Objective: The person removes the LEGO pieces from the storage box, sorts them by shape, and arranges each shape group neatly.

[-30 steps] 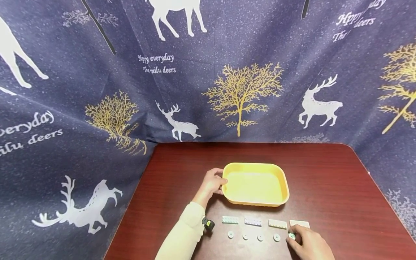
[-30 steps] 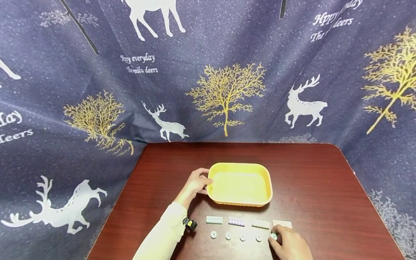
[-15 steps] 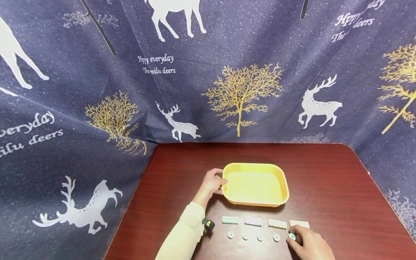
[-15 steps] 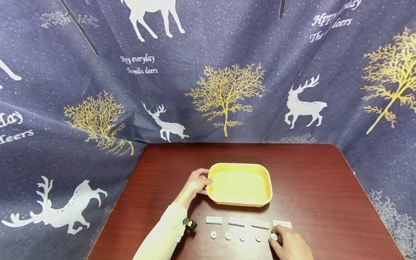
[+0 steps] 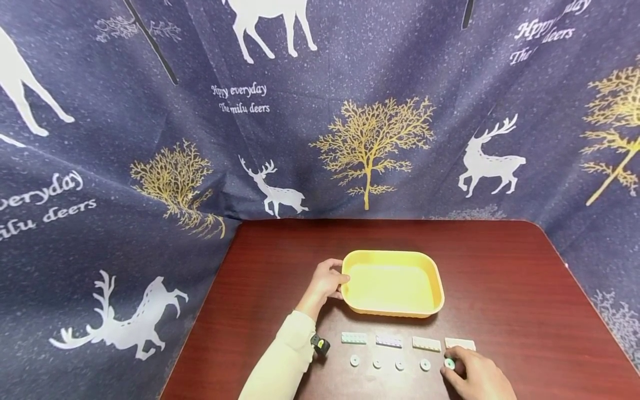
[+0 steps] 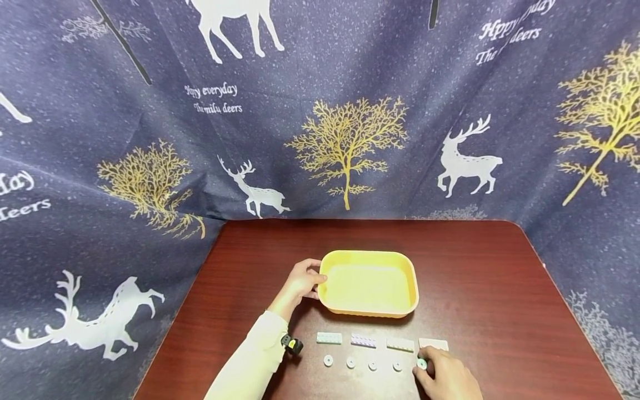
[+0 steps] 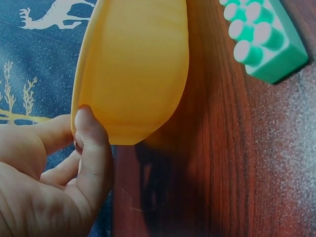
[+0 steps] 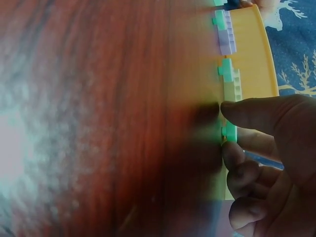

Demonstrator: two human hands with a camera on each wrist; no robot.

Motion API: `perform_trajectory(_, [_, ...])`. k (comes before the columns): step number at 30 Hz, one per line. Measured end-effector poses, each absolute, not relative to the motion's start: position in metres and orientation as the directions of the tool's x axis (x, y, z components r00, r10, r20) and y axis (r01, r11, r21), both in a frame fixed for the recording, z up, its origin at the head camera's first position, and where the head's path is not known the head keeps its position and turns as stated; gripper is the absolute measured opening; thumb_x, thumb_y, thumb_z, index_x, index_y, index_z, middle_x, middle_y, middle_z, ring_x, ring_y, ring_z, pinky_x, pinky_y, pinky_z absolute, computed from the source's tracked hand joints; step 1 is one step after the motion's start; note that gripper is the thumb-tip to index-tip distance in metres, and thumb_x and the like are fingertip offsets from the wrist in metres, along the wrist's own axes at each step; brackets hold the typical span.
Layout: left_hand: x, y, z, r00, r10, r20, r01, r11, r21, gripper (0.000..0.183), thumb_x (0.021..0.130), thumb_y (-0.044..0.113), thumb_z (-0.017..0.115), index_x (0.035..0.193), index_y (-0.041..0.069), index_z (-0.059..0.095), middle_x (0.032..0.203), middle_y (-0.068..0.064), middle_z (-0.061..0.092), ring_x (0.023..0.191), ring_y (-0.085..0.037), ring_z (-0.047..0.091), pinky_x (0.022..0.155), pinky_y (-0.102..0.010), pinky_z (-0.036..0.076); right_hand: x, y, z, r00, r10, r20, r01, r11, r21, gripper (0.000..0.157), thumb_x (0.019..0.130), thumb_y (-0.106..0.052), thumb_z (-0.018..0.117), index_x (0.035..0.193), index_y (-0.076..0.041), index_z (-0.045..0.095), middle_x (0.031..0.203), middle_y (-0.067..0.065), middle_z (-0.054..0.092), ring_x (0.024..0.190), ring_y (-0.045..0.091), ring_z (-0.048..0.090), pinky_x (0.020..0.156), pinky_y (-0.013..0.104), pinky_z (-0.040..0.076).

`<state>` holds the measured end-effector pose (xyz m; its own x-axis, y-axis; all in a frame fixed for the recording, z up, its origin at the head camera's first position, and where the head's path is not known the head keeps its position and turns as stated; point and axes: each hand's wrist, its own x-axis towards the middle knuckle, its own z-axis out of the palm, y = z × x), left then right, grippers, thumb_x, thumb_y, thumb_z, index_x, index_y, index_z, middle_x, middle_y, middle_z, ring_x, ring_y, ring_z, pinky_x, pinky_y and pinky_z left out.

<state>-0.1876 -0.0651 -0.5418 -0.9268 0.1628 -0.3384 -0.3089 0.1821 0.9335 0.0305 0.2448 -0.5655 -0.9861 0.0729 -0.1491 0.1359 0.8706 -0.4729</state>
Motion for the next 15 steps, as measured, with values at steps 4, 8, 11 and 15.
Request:
perform_trajectory(4, [-0.1865,-0.0659,-0.5421,-0.929,0.161,-0.334,-0.303,0.19,0.934,0.05,0.088,-0.001,0.072,0.135,0.002,0.058,0.083,-0.011,0.067,0.057,-0.018,0.061,0.044,-0.028,0.059,0.0313,0.2452,-0.5649,-0.986,0.069,-0.15,0.133,0.872,-0.472,0.027,0.08,-0.032,0.084,0.102,-0.025,0.07,0.07,-0.013,0.051,0.063,0.002,0.044,0.057,0.026,0.038])
perform_trajectory(8, [-0.1855,-0.0664,-0.5415,-0.931,0.158,-0.33,-0.297,0.199,0.934,0.05,0.088,0.0,0.073,0.135,0.002,0.058,0.081,-0.009,0.065,0.057,-0.018,0.06,0.043,-0.027,0.058,0.0317,0.2462,-0.5621,-0.989,0.058,-0.135,0.116,0.876,-0.468,0.03,0.08,-0.036,0.085,0.104,-0.027,0.07,0.07,-0.015,0.05,0.062,0.0,0.044,0.057,0.026,0.038])
perform_trajectory(11, [-0.1853,-0.0668,-0.5421,-0.932,0.158,-0.327,-0.294,0.199,0.935,0.05,0.088,0.0,0.073,0.135,0.002,0.058,0.08,-0.008,0.063,0.057,-0.018,0.06,0.044,-0.027,0.058,0.0314,0.2471,-0.5593,-0.994,0.052,-0.098,0.092,0.88,-0.467,0.028,0.08,-0.038,0.084,0.102,-0.028,0.07,0.071,-0.015,0.05,0.063,0.0,0.044,0.056,0.027,0.038])
perform_trajectory(15, [-0.185,-0.0674,-0.5432,-0.932,0.168,-0.321,-0.291,0.182,0.939,0.049,0.089,0.001,0.073,0.136,0.002,0.058,0.081,-0.009,0.064,0.06,-0.02,0.062,0.047,-0.03,0.06,0.0287,0.2484,-0.5565,-0.998,0.053,-0.027,0.059,0.882,-0.467,0.023,0.082,-0.041,0.083,0.096,-0.028,0.07,0.075,-0.014,0.053,0.067,0.002,0.048,0.057,0.03,0.042])
